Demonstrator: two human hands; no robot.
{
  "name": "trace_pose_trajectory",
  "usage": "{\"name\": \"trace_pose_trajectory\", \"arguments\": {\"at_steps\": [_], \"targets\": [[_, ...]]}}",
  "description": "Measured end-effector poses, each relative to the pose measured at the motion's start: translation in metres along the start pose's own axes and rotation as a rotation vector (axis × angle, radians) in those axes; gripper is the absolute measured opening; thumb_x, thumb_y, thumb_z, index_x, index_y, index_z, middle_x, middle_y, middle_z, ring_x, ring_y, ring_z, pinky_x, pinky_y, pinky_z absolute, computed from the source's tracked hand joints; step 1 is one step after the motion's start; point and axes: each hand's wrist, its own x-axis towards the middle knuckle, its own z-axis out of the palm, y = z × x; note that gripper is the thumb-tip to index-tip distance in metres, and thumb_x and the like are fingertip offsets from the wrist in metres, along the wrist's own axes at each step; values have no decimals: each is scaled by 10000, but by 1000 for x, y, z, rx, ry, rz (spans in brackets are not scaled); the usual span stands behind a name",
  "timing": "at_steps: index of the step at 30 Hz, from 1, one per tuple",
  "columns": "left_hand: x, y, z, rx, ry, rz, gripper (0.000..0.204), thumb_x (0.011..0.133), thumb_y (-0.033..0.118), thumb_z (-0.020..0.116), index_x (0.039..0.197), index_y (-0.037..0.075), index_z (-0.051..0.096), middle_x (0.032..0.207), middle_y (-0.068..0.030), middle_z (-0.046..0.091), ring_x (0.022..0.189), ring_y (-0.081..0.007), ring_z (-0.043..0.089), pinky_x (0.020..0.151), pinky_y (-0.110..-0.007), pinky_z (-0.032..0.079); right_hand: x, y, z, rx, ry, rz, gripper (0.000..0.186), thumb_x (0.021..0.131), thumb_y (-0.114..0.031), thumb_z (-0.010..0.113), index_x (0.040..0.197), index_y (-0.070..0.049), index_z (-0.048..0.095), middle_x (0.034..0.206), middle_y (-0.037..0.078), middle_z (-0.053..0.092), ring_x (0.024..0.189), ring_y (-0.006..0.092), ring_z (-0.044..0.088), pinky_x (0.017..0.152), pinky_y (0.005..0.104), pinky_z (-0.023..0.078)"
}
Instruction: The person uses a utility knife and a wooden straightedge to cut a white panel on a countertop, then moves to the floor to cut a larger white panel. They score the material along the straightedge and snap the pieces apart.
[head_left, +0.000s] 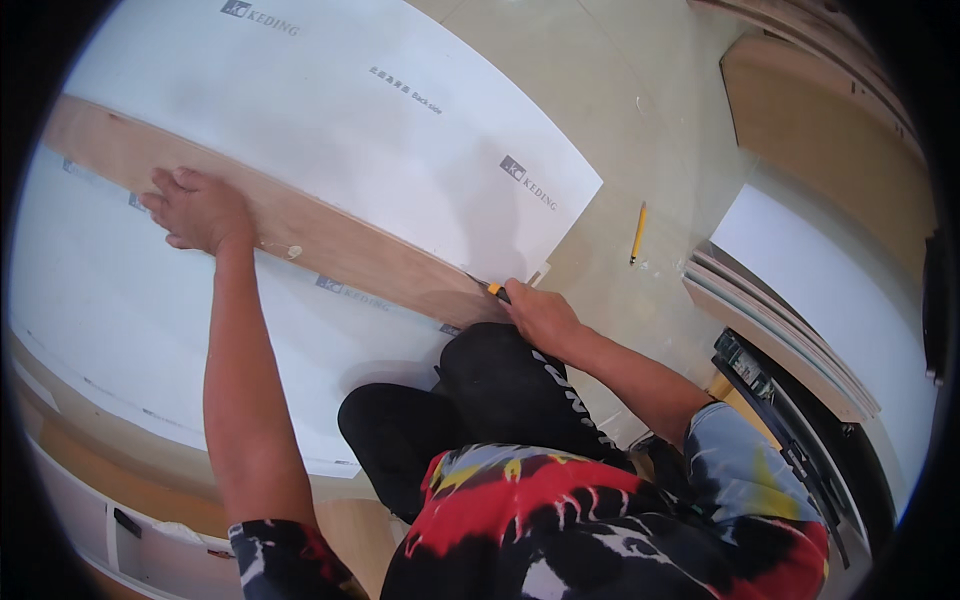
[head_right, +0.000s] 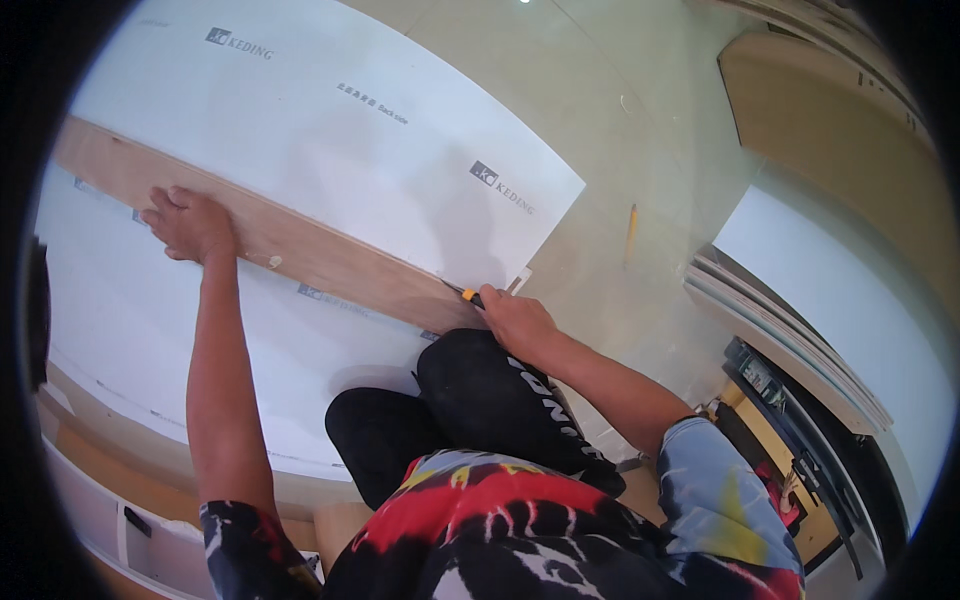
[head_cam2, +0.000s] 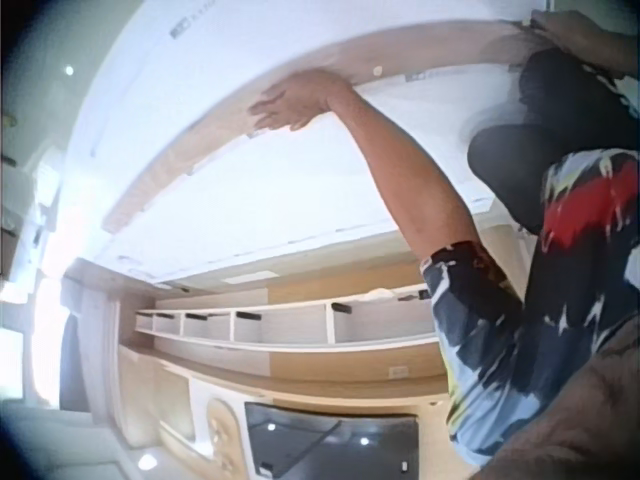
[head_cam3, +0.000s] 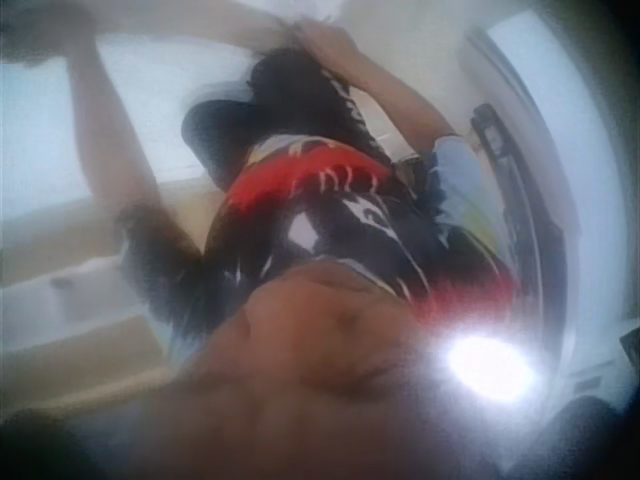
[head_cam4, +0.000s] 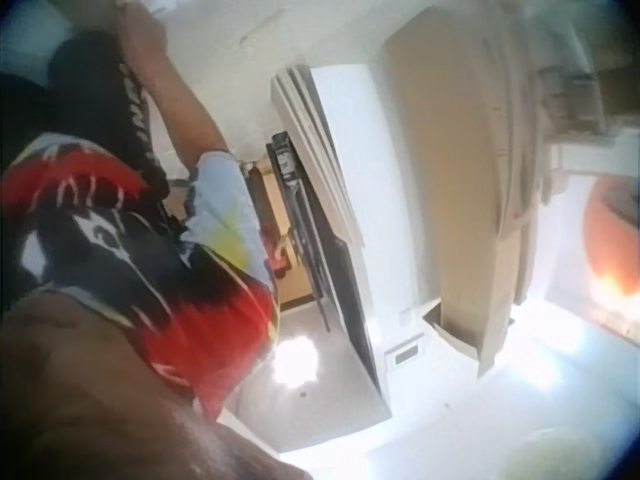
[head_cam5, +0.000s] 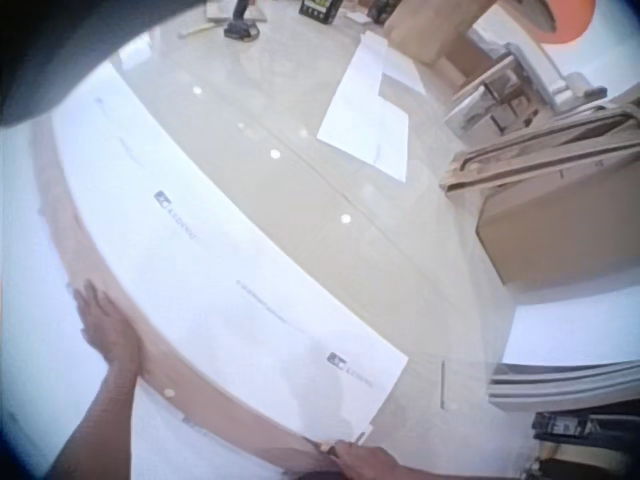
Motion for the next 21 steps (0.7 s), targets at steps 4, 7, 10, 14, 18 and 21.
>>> {"name": "trace_pose_trajectory", "arguments": {"at_steps": [4, 7, 10, 14, 18, 21], "targets": [[0, 3, -1, 11, -1, -2, 547, 1082, 373, 290, 1552, 126, 423, 1631, -242, 304, 1475, -401, 354, 1166, -585, 269, -30, 29, 13, 32, 39, -21, 237, 1038, -236, 554, 1058, -23, 452, 913, 226, 682, 820, 433, 693, 691, 530, 547], [2, 8, -11, 17, -69, -16, 545, 1081, 362, 290, 1557, 129, 414, 1631, -236, 301, 1477, -383, 355, 1168, -582, 269, -45, 42, 23, 5, -58, 85, 246, 1034, -239, 560, 1073, -25, 445, 935, 227, 677, 824, 441, 688, 688, 534, 544], [0, 0, -5, 25, -34, -6, 543, 1079, 354, 289, 1558, 129, 413, 1631, -237, 294, 1482, -370, 352, 1173, -581, 267, -56, 46, 33, -2, -50, 119, 241, 1034, -237, 550, 1082, -28, 441, 925, 220, 673, 824, 443, 686, 679, 538, 541], [-1, -2, -1, 10, -39, -12, 563, 1081, 380, 285, 1575, 132, 393, 1648, -244, 273, 1502, -392, 321, 1184, -592, 249, -69, 61, 30, 8, -30, 93, 224, 1043, -241, 522, 1078, -35, 439, 927, 226, 671, 819, 440, 688, 665, 545, 540], [1, -1, 2, -22, -30, -12, 584, 1082, 411, 287, 1589, 137, 379, 1666, -247, 249, 1515, -419, 296, 1205, -602, 209, -71, 61, 31, -36, -48, 125, 223, 1049, -243, 505, 1074, -33, 436, 930, 237, 670, 833, 443, 688, 664, 546, 539], [2, -6, 3, -13, -16, -7, 576, 1084, 407, 302, 1591, 145, 381, 1668, -240, 252, 1521, -416, 291, 1209, -615, 201, -78, 53, 32, -37, -92, 179, 230, 1043, -248, 514, 1073, -29, 448, 917, 244, 674, 857, 448, 688, 687, 551, 542]]}}
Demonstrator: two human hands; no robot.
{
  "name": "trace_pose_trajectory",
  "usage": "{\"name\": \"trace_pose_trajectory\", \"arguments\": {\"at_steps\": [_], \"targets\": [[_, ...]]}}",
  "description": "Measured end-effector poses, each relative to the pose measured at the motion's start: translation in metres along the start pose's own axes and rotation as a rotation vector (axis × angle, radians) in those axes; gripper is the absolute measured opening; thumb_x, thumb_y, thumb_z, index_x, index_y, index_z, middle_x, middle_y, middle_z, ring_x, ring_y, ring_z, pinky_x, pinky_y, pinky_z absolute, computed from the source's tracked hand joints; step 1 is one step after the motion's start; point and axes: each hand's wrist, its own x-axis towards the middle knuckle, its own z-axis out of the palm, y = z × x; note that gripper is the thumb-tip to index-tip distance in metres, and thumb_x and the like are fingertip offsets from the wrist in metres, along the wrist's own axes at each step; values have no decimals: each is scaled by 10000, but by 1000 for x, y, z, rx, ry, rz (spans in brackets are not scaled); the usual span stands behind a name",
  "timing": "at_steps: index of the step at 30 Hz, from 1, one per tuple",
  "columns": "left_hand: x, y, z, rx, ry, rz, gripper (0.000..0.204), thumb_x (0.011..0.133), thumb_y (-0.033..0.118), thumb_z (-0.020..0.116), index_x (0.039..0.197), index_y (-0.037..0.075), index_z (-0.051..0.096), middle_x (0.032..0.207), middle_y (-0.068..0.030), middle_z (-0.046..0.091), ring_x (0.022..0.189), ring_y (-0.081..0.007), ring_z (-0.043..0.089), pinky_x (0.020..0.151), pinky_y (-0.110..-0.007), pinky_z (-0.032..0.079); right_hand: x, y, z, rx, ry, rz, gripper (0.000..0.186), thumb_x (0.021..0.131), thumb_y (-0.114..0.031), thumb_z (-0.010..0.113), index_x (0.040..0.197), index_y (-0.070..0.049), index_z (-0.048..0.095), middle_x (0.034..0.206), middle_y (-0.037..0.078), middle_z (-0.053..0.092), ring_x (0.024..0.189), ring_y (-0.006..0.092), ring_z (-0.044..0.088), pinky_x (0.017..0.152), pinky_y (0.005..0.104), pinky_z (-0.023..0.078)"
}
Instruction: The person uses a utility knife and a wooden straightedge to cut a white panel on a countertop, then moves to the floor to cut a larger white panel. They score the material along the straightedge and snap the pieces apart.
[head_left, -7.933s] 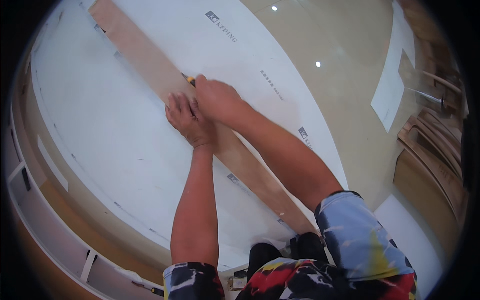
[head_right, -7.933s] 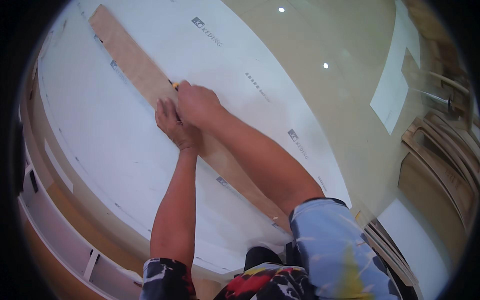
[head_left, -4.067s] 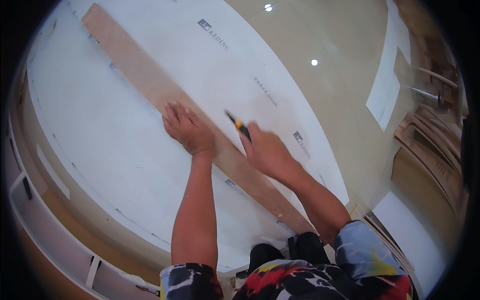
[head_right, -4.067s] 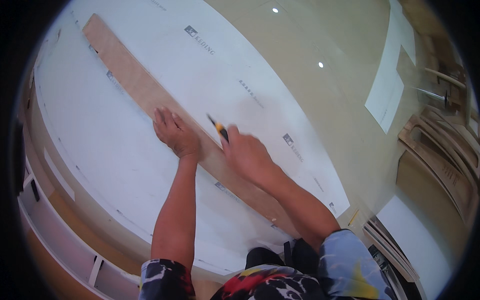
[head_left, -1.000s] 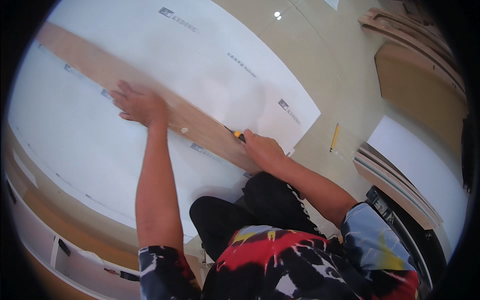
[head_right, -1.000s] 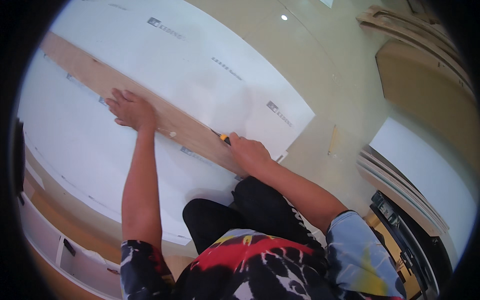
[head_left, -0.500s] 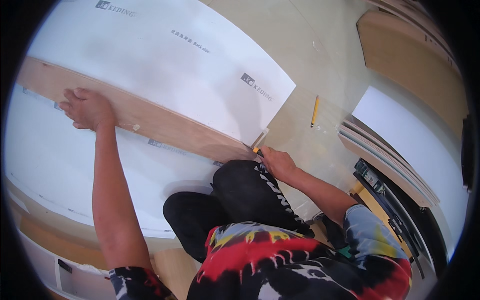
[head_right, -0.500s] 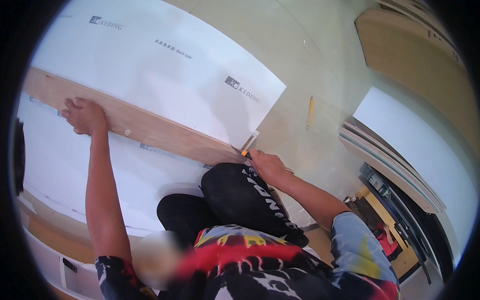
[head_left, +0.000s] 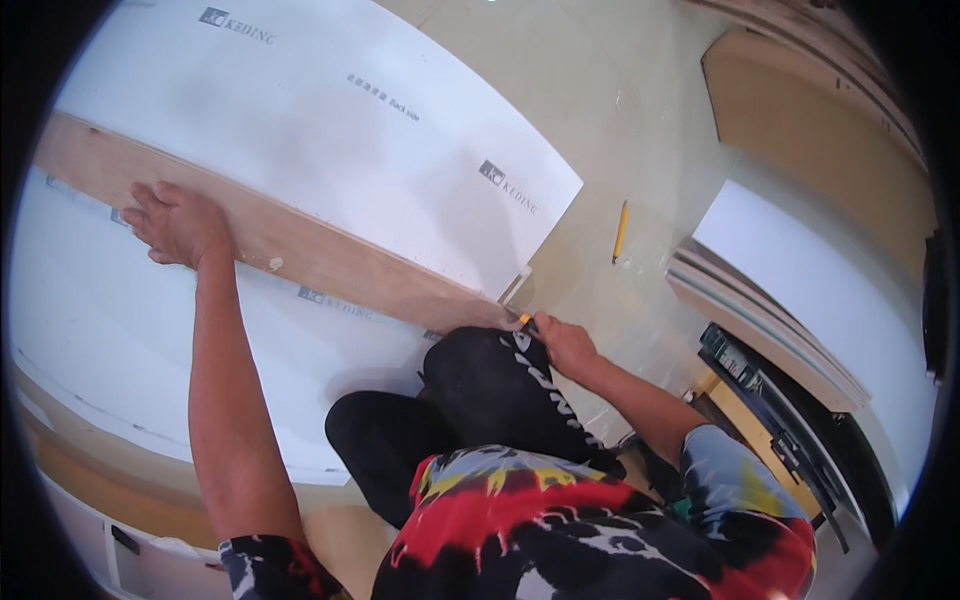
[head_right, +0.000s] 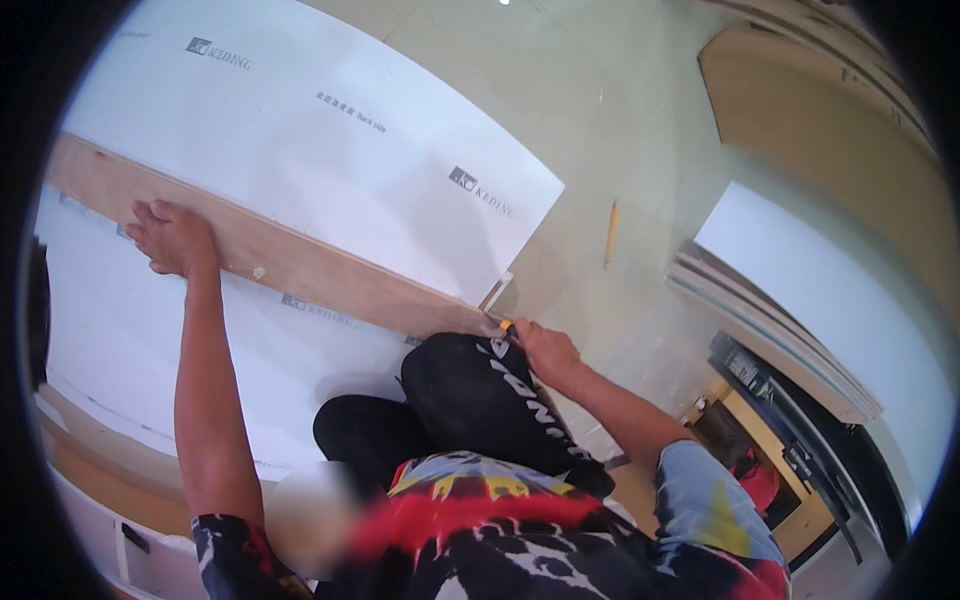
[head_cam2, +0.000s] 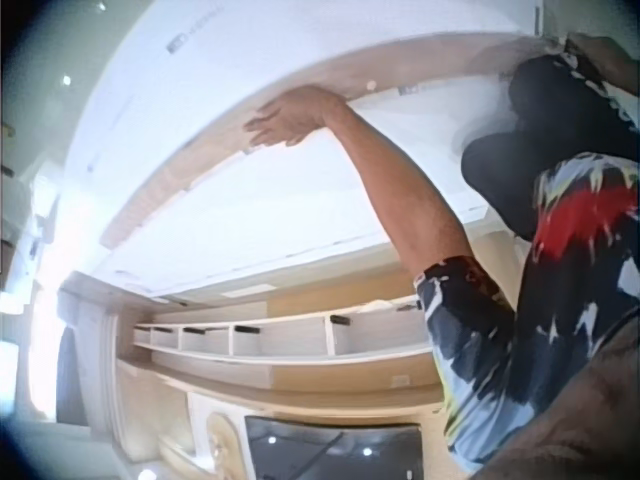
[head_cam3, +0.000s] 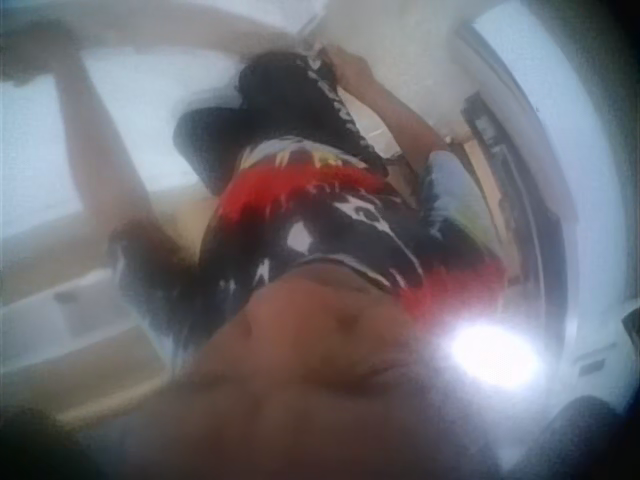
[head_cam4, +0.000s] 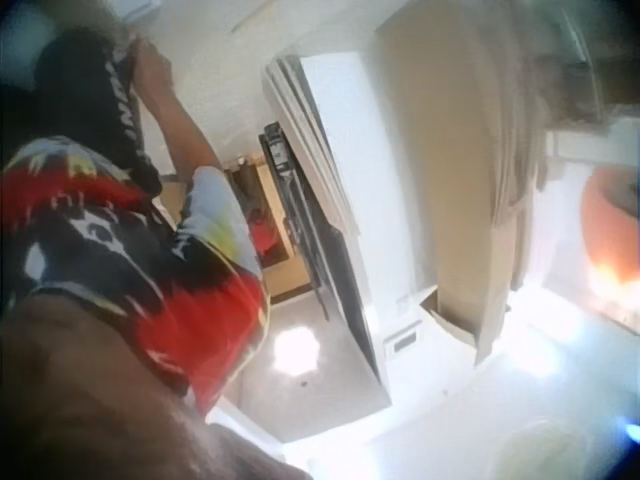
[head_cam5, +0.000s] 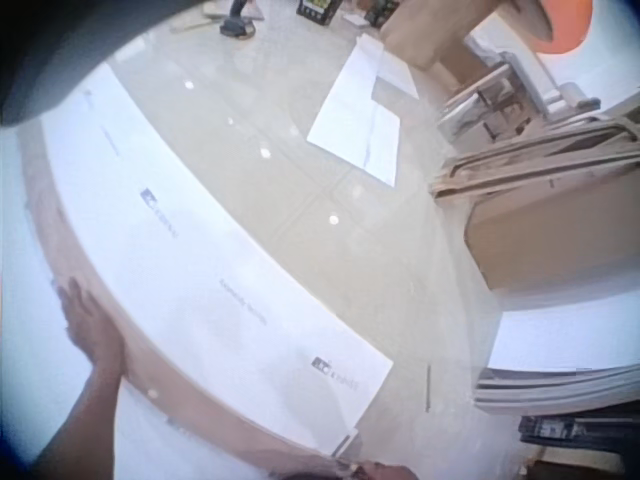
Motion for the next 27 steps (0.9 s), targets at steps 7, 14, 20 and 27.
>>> {"name": "trace_pose_trajectory", "arguments": {"at_steps": [7, 14, 20, 27], "targets": [[-10, 5, 3, 51, -28, -31, 530, 1108, 375, 346, 1600, 181, 375, 1676, -205, 250, 1550, -389, 247, 1201, -667, 211, 8, -40, -80, 32, -119, 92, 283, 1034, -297, 547, 1072, -22, 491, 890, 302, 683, 837, 505, 669, 748, 600, 510], [-51, 21, -13, -2, -101, -221, 572, 1116, 416, 313, 1623, 151, 316, 1682, -236, 197, 1554, -433, 187, 1227, -641, 147, 160, -202, -166, 313, 260, -250, 307, 1052, -312, 531, 1081, -13, 468, 837, 312, 663, 817, 521, 651, 709, 601, 492], [-47, 36, -24, -22, -166, -251, 589, 1113, 411, 313, 1622, 114, 310, 1679, -229, 210, 1565, -426, 146, 1245, -597, 80, 299, -413, -253, 361, 351, -586, 303, 1058, -304, 498, 1097, -4, 506, 894, 274, 693, 866, 475, 677, 784, 574, 512], [-50, 26, -10, 34, -149, -256, 575, 1098, 372, 379, 1609, 109, 347, 1672, -243, 222, 1560, -458, 150, 1231, -622, 100, 361, -539, -319, 335, 285, -548, 297, 1024, -209, 495, 1164, 46, 556, 1041, 256, 713, 979, 412, 705, 866, 513, 544]]}}
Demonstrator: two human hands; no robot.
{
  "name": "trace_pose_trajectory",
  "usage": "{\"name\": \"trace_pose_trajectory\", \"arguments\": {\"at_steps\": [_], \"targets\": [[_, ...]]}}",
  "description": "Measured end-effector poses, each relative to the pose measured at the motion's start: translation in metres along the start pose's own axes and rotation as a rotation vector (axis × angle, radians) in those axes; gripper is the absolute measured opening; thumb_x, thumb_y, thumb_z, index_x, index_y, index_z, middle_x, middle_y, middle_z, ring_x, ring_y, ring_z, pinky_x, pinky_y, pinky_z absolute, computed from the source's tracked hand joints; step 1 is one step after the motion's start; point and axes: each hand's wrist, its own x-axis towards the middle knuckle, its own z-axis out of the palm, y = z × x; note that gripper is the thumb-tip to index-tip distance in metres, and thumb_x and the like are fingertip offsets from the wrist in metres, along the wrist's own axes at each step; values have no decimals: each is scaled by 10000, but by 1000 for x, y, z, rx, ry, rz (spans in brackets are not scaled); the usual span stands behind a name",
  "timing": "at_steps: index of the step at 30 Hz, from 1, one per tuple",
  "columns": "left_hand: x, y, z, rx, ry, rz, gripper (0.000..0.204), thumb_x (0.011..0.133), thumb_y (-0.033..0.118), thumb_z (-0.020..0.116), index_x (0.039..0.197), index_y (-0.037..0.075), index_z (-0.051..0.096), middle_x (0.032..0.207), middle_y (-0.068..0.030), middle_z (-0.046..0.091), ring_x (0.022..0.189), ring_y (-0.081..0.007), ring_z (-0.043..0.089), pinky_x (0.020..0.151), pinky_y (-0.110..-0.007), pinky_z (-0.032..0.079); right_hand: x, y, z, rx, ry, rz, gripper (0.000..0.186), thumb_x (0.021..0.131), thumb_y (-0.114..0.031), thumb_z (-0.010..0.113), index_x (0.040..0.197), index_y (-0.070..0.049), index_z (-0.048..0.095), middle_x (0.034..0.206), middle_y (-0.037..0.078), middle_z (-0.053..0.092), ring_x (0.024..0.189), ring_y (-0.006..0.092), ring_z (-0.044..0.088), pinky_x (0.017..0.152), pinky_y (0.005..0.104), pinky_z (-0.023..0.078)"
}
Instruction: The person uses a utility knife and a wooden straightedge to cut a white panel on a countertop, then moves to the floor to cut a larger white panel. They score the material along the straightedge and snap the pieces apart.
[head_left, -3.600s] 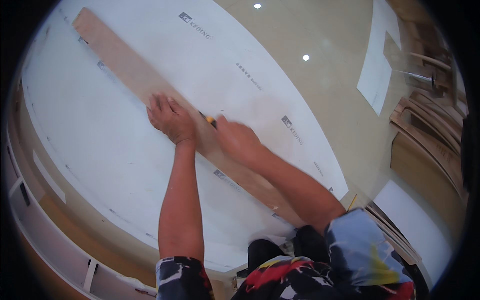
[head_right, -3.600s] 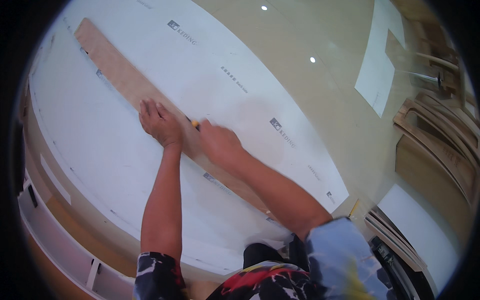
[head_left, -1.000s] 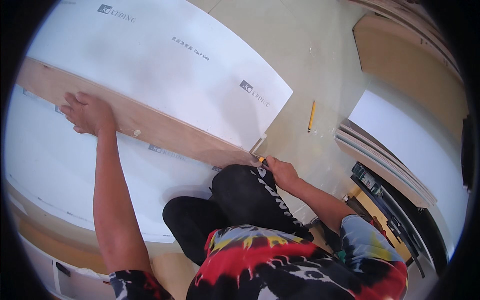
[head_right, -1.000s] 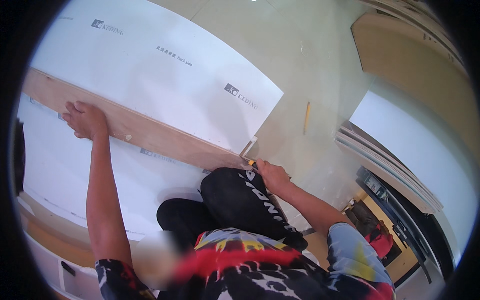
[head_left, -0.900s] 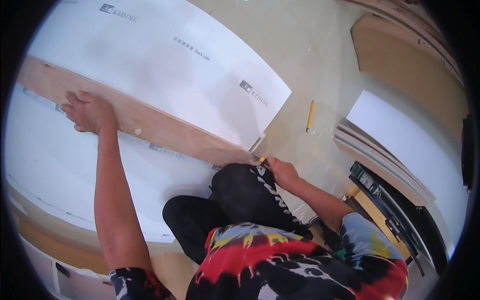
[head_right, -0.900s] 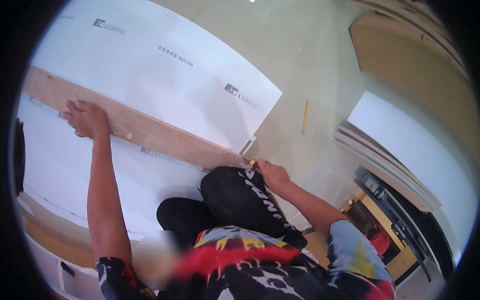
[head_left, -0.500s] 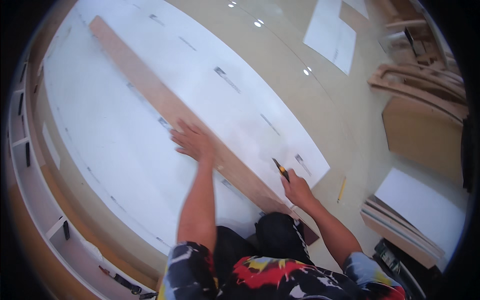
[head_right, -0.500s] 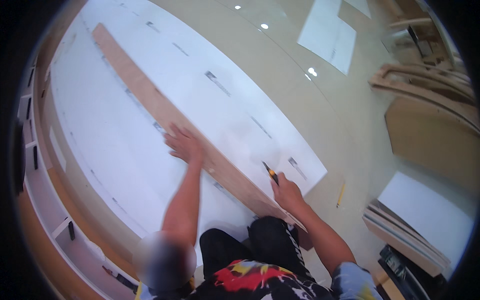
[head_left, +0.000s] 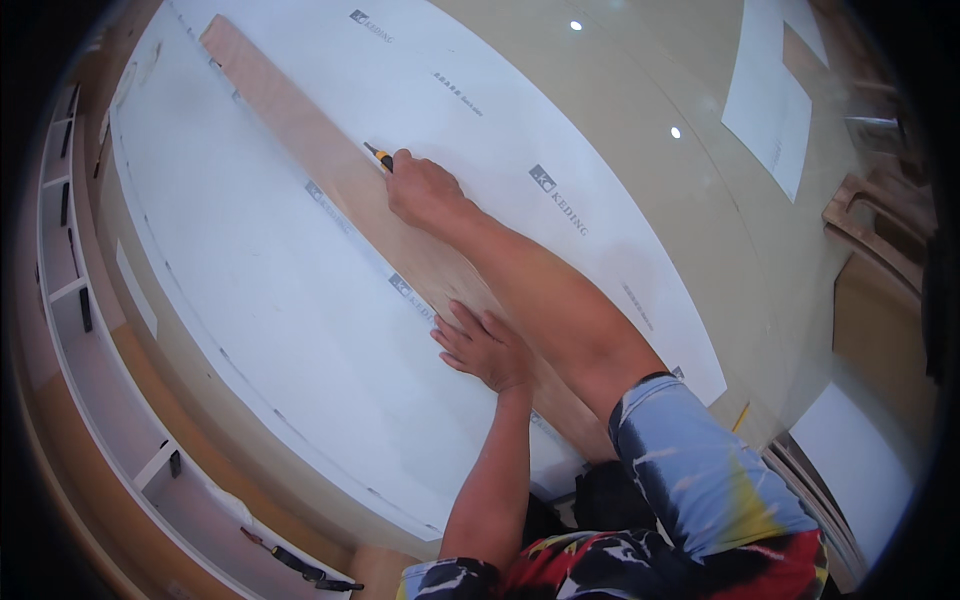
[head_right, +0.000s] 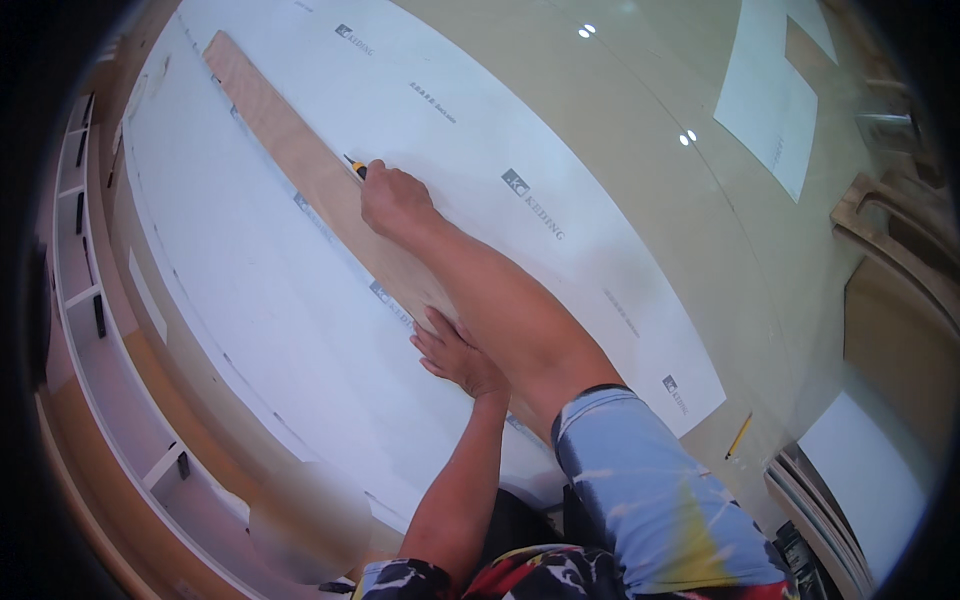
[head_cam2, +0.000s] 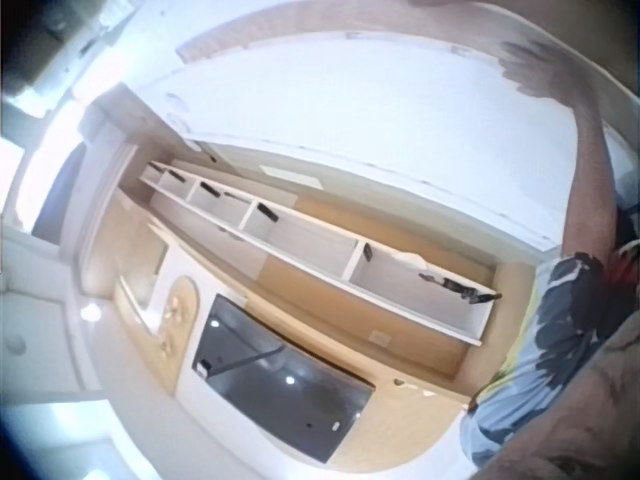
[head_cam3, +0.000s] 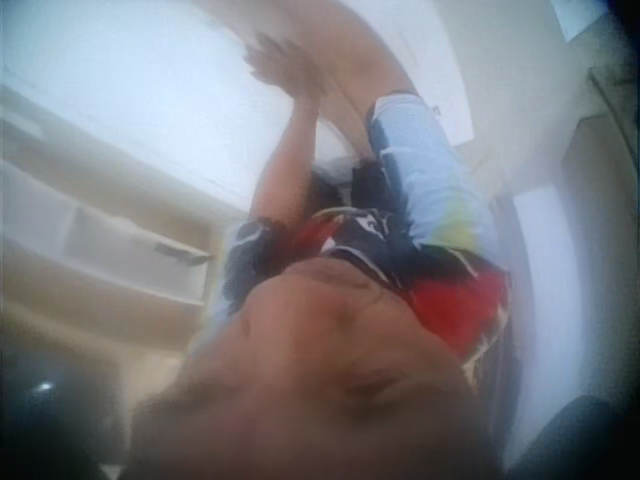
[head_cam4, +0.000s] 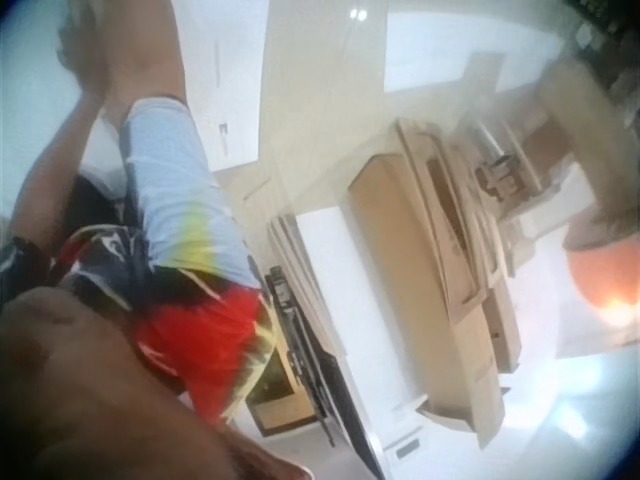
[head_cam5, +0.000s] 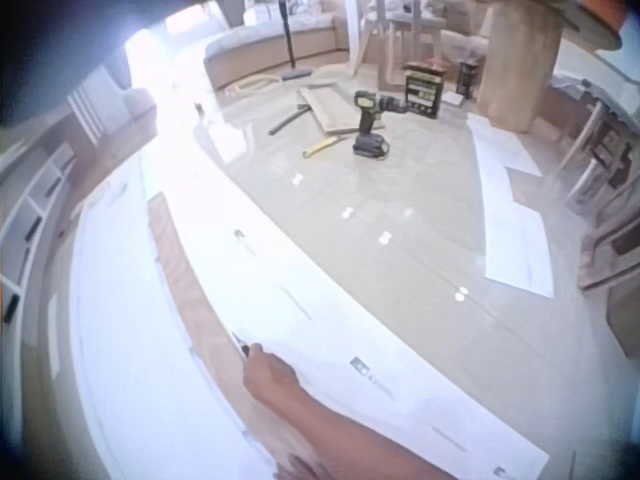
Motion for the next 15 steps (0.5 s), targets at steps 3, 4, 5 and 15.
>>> {"name": "trace_pose_trajectory", "arguments": {"at_steps": [3, 4, 5, 15], "targets": [[0, -4, 1, 2, 9, 4, 573, 1098, 373, 384, 1608, 115, 350, 1669, -250, 228, 1551, -472, 169, 1224, -631, 115, 16, -13, -4, -19, -56, -16, 275, 938, -77, 550, 1175, 59, 580, 1096, 262, 715, 1046, 385, 717, 911, 472, 566], [-1, -3, 2, 1, 7, 3, 574, 1099, 377, 384, 1608, 115, 350, 1668, -252, 230, 1550, -476, 171, 1223, -632, 117, 22, -16, -4, -32, -58, -17, 273, 934, -76, 554, 1168, 61, 586, 1101, 264, 714, 1053, 384, 715, 912, 469, 566], [-2, -3, 2, -1, 5, 4, 575, 1099, 381, 384, 1608, 115, 350, 1666, -254, 232, 1548, -480, 174, 1222, -633, 120, 27, -17, -4, -44, -59, -16, 271, 929, -74, 558, 1161, 63, 592, 1106, 266, 713, 1059, 383, 713, 913, 466, 566], [-2, -5, 3, -37, 64, 66, 562, 1117, 398, 361, 1598, 108, 372, 1658, -251, 248, 1539, -497, 182, 1208, -659, 144, 22, -23, -18, -236, -135, -63, 289, 934, -88, 559, 1185, 33, 634, 1181, 238, 709, 1108, 351, 704, 918, 456, 569]]}}
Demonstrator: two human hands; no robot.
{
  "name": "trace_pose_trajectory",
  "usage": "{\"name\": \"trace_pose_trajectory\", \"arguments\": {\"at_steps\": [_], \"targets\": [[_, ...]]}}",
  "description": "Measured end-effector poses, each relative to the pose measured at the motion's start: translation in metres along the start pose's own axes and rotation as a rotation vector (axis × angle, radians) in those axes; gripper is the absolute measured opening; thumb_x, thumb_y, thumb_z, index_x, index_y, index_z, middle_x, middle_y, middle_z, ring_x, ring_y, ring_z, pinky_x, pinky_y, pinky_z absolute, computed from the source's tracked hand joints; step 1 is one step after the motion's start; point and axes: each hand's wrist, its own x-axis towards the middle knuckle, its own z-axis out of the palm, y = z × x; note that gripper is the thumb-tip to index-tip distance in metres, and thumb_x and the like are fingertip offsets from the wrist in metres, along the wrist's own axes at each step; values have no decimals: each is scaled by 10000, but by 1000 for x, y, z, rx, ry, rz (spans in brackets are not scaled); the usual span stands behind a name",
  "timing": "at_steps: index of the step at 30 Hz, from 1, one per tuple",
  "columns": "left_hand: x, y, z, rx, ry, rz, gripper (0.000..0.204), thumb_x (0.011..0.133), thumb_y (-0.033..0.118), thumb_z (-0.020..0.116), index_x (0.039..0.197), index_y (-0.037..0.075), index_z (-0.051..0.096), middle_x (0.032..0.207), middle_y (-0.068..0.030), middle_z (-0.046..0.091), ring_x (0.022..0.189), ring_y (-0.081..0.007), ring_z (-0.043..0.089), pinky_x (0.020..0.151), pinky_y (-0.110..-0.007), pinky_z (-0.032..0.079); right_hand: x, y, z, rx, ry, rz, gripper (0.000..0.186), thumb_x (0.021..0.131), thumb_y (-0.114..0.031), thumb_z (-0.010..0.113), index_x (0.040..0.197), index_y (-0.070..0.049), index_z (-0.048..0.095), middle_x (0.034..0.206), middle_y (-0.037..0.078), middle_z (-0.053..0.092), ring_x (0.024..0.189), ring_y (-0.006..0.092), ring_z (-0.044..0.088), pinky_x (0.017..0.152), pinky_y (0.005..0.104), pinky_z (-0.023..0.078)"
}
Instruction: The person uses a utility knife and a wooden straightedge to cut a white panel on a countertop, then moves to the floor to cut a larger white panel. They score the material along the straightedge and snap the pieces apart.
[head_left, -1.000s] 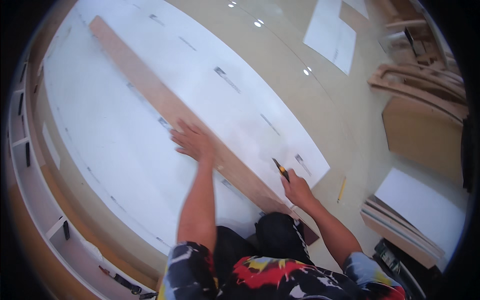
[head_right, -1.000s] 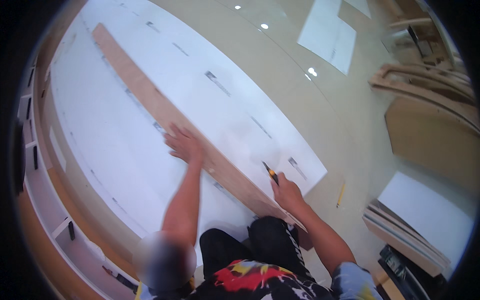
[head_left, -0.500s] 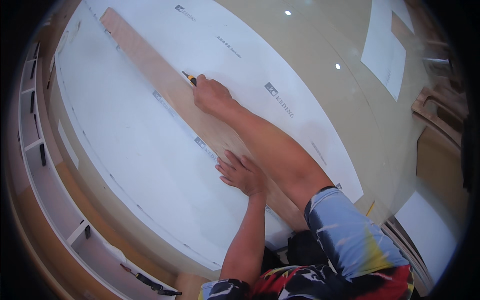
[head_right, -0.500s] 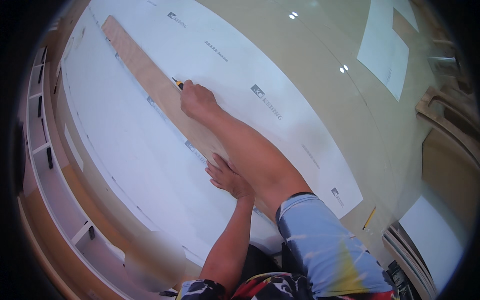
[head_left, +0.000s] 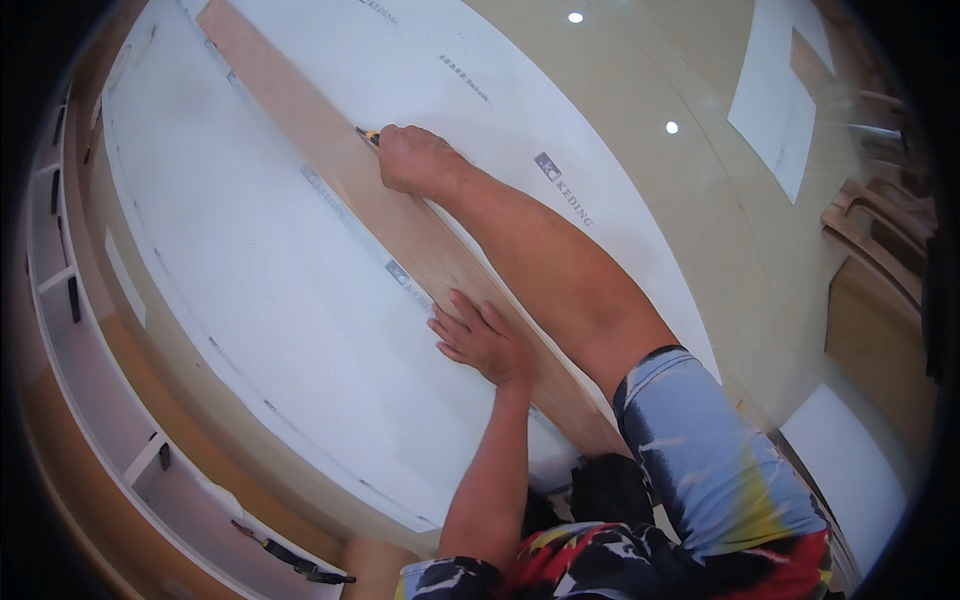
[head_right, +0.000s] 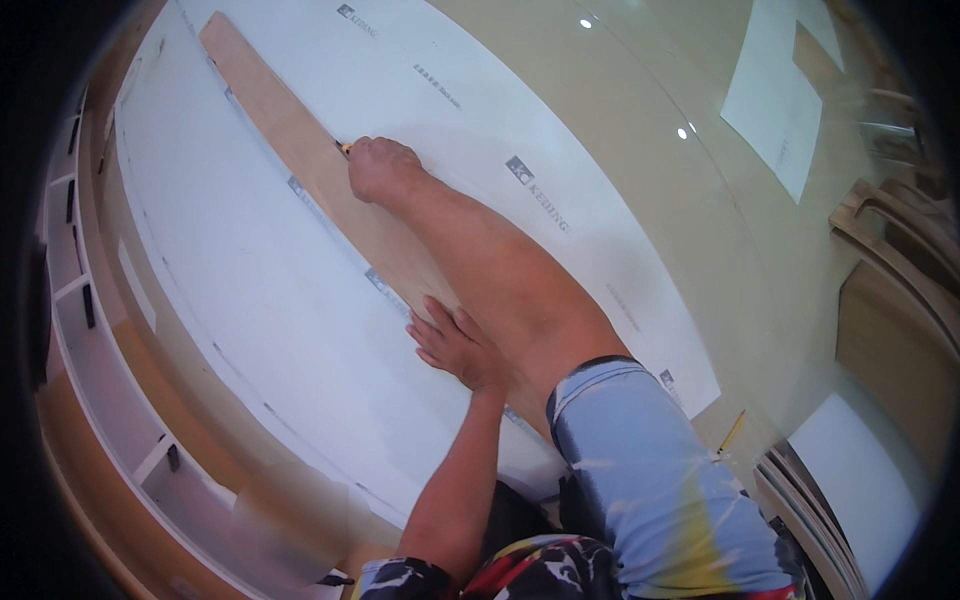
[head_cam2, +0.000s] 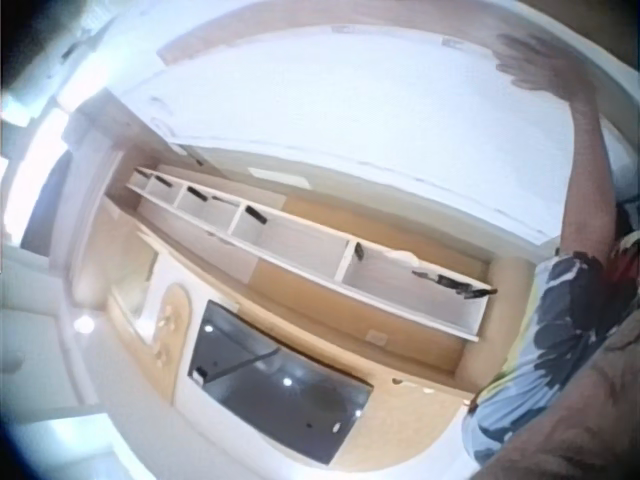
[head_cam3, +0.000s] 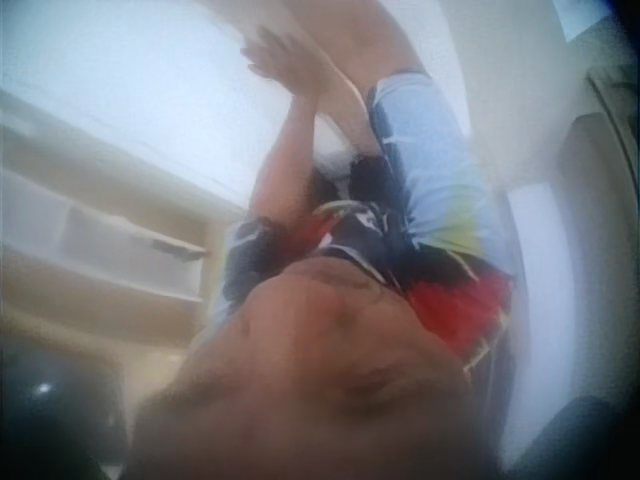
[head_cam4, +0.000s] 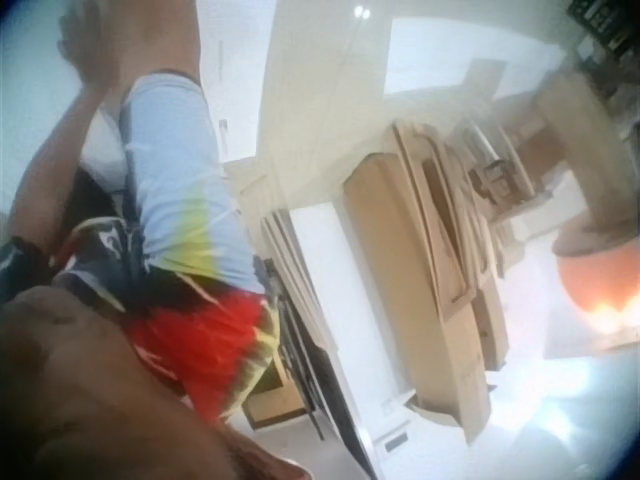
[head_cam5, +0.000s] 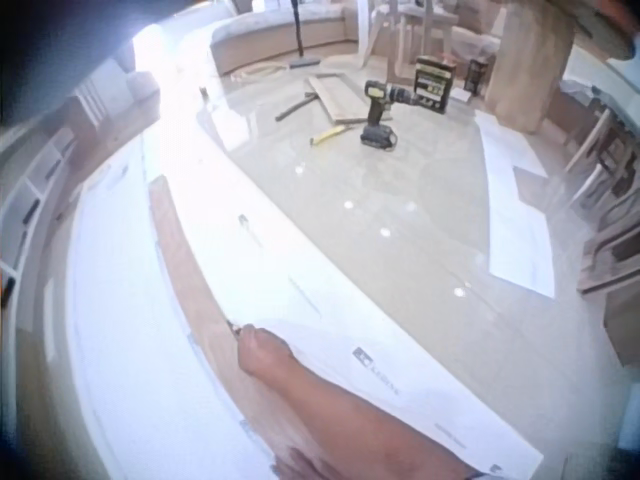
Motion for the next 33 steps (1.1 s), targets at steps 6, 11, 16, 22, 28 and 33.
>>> {"name": "trace_pose_trajectory", "arguments": {"at_steps": [6, 11, 16, 22, 28, 33], "targets": [[0, -2, -1, 5, -12, -18, 565, 1123, 414, 335, 1607, 124, 350, 1672, -228, 220, 1550, -477, 161, 1225, -643, 120, -68, 22, 21, -24, 28, 21, 261, 949, -117, 559, 1147, 35, 632, 1088, 233, 736, 1041, 362, 727, 883, 469, 579], [2, 1, -4, -50, -37, -31, 572, 1125, 448, 284, 1609, 151, 356, 1680, -200, 233, 1563, -441, 147, 1236, -608, 90, -160, 61, 43, 17, -41, 127, 215, 957, -125, 562, 1083, 45, 597, 1027, 251, 733, 992, 385, 730, 843, 481, 580], [2, -1, -4, -49, -43, -31, 565, 1124, 443, 293, 1609, 157, 350, 1667, -226, 244, 1557, -443, 164, 1232, -624, 94, -263, 108, 77, 13, -38, 177, 211, 996, -170, 527, 1054, 33, 533, 931, 259, 713, 907, 435, 713, 786, 529, 561], [3, -4, 3, -45, 46, 21, 561, 1116, 446, 317, 1586, 146, 385, 1617, -250, 311, 1524, -459, 230, 1200, -665, 148, -390, 154, 109, -15, -186, 350, 237, 1029, -223, 514, 1064, 10, 497, 926, 252, 713, 868, 430, 714, 752, 538, 559], [1, -2, 1, -17, 45, 52, 544, 1116, 401, 297, 1578, 122, 366, 1567, -254, 343, 1507, -465, 234, 1192, -654, 165, -511, 210, 150, -41, -201, 411, 256, 1043, -254, 532, 1058, -5, 470, 896, 239, 702, 833, 443, 704, 715, 541, 556], [4, 1, -4, -14, 11, 69, 548, 1112, 399, 301, 1585, 127, 355, 1550, -256, 362, 1495, -460, 247, 1174, -638, 196, -594, 245, 173, -12, -185, 425, 247, 1046, -246, 534, 1060, -13, 455, 881, 232, 685, 826, 445, 692, 701, 548, 548]]}}
